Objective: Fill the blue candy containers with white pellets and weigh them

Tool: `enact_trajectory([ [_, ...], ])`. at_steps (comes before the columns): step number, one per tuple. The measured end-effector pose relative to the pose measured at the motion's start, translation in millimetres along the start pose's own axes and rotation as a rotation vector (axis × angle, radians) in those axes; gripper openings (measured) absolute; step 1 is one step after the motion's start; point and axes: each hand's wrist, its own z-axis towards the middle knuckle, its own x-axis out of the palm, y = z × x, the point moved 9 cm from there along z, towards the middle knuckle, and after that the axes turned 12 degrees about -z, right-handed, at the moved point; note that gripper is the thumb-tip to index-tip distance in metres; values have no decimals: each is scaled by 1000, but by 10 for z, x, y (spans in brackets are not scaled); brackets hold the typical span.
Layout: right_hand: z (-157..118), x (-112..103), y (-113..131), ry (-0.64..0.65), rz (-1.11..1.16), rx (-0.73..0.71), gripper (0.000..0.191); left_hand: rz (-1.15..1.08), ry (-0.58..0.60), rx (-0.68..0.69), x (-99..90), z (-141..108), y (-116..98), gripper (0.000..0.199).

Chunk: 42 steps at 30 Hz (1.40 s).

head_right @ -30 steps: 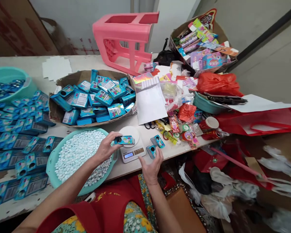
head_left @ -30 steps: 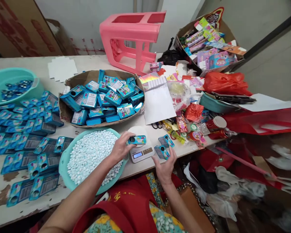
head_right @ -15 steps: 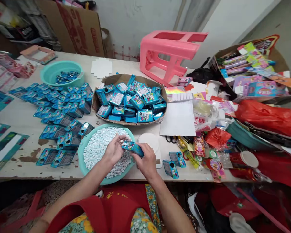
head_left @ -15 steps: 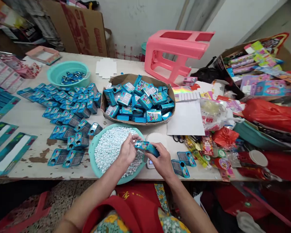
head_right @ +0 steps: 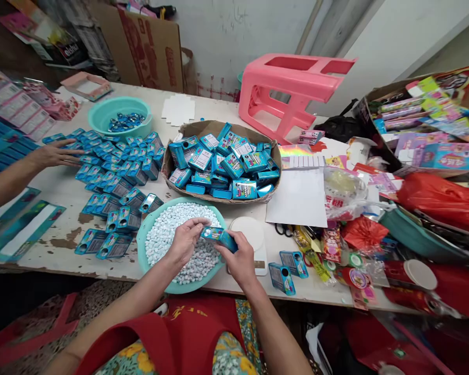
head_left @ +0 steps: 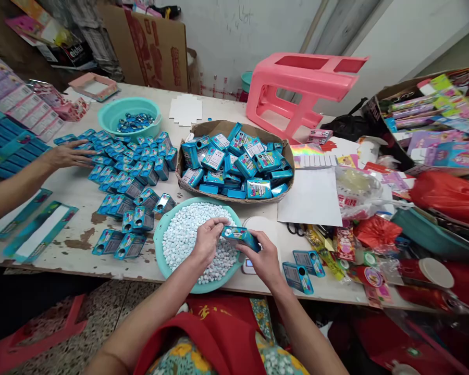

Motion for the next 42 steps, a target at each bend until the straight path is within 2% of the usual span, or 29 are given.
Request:
enact_trajectory([
  [3,-59,-8,-213,-17,194,122,36,409,49,154,-92,17,-302,28],
  [6,-77,42,-311,-77,276,187,40,782,253,262,109,-123,-583,56],
  [7,-61,93,-260,-72,273,164,39,841,348,290,233,-204,-651,63],
  [9,-14,223,-63,-15,268,75,37,914,551,319,488,-377,-737,61],
  [10,3,258,41,6,269,32,39,941,605,334,566,-430,-790,54],
  [11,12,246,117,1,263,2,43,966,602,356,584,-437,-869,46],
  [12,9,179,148,-33,240,-12,49,993,543,389,538,-396,-981,39],
  [14,-61,-102,52,-173,137,3,60,1061,281,491,258,-209,-1313,36],
  [18,-519,-855,-580,-506,-225,119,58,1249,-365,690,-603,257,-2023,49],
  [20,-836,-1104,-942,-607,-396,189,62,1354,-538,690,-933,570,-2163,56],
  [23,-1215,-1210,-1403,-655,-590,303,78,1477,-574,562,-1284,1147,-2060,60],
  [26,-1371,-1108,-1820,-612,-635,443,90,1620,-496,377,-1520,1617,-1787,53],
  [28,-1398,-1020,-2067,-580,-533,522,87,1685,-483,302,-1616,1722,-1671,47],
  [30,-1405,-957,-2246,-556,-395,578,76,1679,-523,334,-1605,1611,-1648,44],
  [32,-1400,-941,-2318,-535,-302,614,64,1607,-516,490,-1413,1328,-1611,43],
  [33,-1391,-956,-2307,-528,-284,627,61,1552,-475,586,-1260,1151,-1546,42],
  [35,-1348,-1019,-2184,-534,-254,640,58,1422,-231,668,-885,851,-1221,39],
  [38,-1140,-1082,-1737,-543,-173,549,55,1401,262,502,-314,551,-420,39],
  [40,-891,-999,-1339,-467,-122,430,51,1485,394,414,-103,423,-63,46],
  [42,-657,-850,-1007,-389,-54,367,47,1568,386,385,-28,380,63,50],
])
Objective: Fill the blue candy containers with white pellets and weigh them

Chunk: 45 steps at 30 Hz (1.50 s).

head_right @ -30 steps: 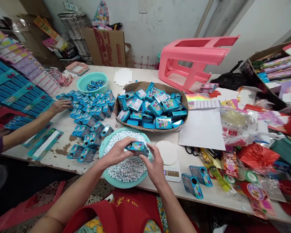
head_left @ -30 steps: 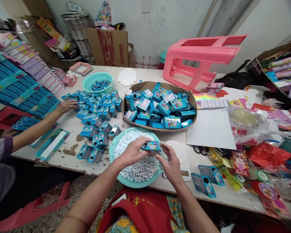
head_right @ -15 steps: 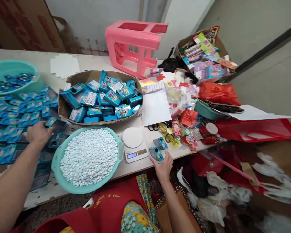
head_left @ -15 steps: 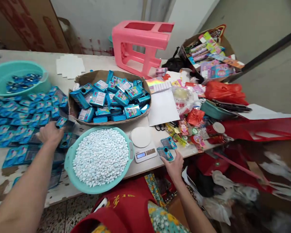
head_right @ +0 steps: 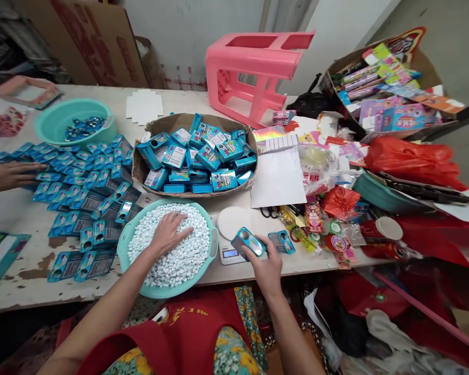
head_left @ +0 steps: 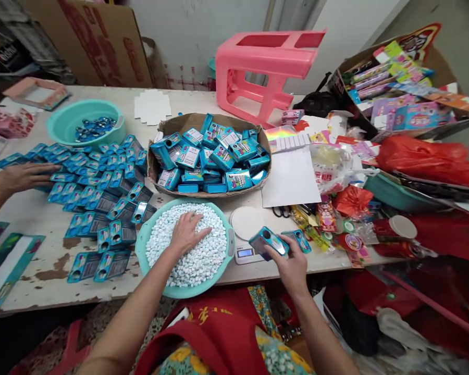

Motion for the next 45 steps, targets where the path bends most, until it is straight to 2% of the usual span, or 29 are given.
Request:
enact_trajectory([
  [4,19,381,559,127,94,-94,42,129,-20,4,-27,-30,7,36],
  [7,-10,590,787,204,117,-148,39,152,-76,-19,-81,-84,101,28],
  [9,-43,681,907,256,108,-196,38,69,-157,-79,-146,-121,191,25],
  [11,-82,731,1038,295,74,-270,37,-113,-257,-148,-242,-163,268,22],
  [13,-129,766,1179,328,16,-355,36,-397,-361,-268,-350,-232,354,21],
  [15,-188,800,1332,348,-55,-445,35,-784,-443,-423,-410,-332,407,23],
  [17,-260,841,1496,348,-122,-536,33,-1195,-495,-512,-441,-415,323,25],
  [20,-387,953,1732,342,-204,-649,32,-1626,-520,-427,-572,-439,9,24],
  [22,-469,1055,1859,352,-241,-708,33,-1729,-554,-324,-688,-442,-156,21],
  [25,-537,1181,1962,366,-270,-742,33,-1719,-619,-240,-784,-455,-247,18],
  [29,-546,1252,1978,386,-270,-749,32,-1664,-657,-179,-821,-447,-256,18],
  [31,-556,1272,1975,408,-257,-767,33,-1650,-672,-182,-819,-438,-245,21],
  [35,-492,1246,1937,378,-204,-701,32,-1642,-678,-220,-804,-399,-255,27],
  [39,-448,1221,1967,362,-163,-690,31,-1616,-723,-233,-848,-374,-286,30],
  [45,-375,1198,1981,361,-134,-655,32,-1576,-727,-215,-903,-356,-341,36],
])
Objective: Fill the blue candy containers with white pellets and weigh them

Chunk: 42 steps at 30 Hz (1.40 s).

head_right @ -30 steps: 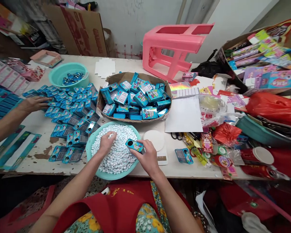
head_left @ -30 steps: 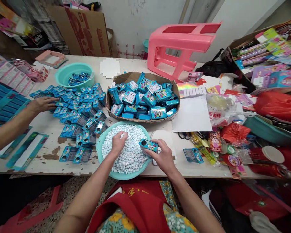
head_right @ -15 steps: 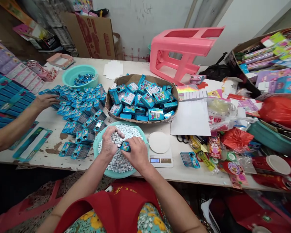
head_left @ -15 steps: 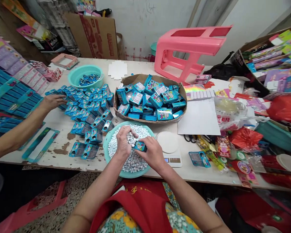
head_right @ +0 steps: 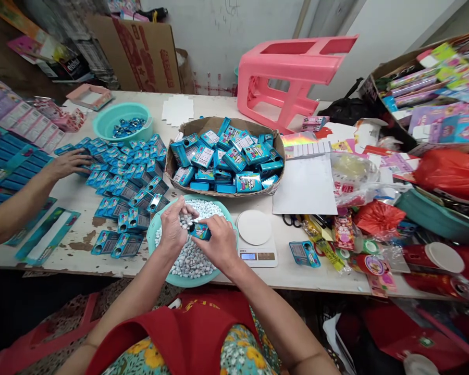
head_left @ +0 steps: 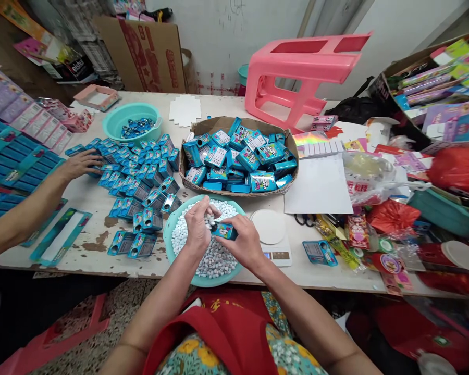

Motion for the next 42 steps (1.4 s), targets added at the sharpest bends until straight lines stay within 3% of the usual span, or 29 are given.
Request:
enact_trajectory([
  [12,41,17,-3,2,65,15,32,49,10,23,51,-2,-95,25],
  [24,15,-19,-53,-21,152,31,33,37,155,-83,190,-86,-31,20],
  [32,8,-28,-217,-41,259,148,32,247,193,21,178,-153,-6,20],
  [36,4,2,-250,-44,299,165,32,134,231,22,251,-169,-33,20],
  [39,-25,-43,-213,-14,361,123,33,90,152,119,71,-9,-161,22],
  [42,-96,-205,-238,-52,414,100,34,441,61,254,-346,238,-208,27],
])
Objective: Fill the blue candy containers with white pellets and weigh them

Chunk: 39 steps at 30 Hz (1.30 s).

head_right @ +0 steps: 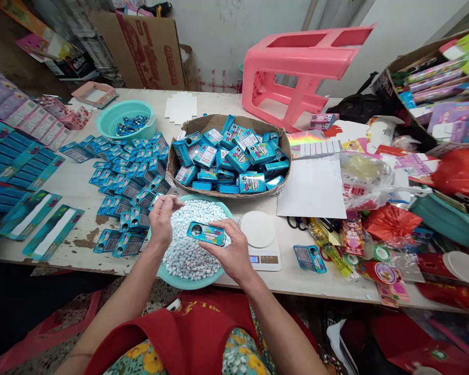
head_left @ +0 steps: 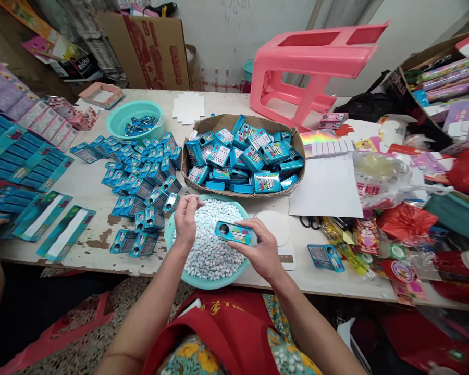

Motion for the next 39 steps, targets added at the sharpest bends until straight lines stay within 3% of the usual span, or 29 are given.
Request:
enact_trajectory([
  [2,-49,-98,-2,-23,-9,-16,34,392,93,27,-142,70,266,27],
  [5,-105,-125,-40,-9,-50,-20,34,791,252,45,-179,23,690,31],
  [9,-122,-122,-112,-34,-78,29,33,1026,312,-34,-54,-103,988,42],
  [12,-107,-133,-110,-54,-85,45,33,1040,321,-161,18,-134,1071,40],
  [17,-70,-131,-99,-75,-136,22,33,619,148,-276,-114,-65,1025,18],
  [22,-54,-79,-130,-92,-192,-8,32,367,52,-358,-230,-87,873,28],
  [26,-41,48,-93,-39,-218,-48,30,-209,-21,-547,-45,-224,620,32],
  [29,-4,217,-36,26,-260,-69,30,-483,-2,-541,200,-248,290,29],
  [33,57,398,62,83,-314,-84,29,-564,-32,-410,338,-215,37,23],
  [39,129,368,93,47,-310,-67,30,-500,-99,-299,294,-147,42,28],
])
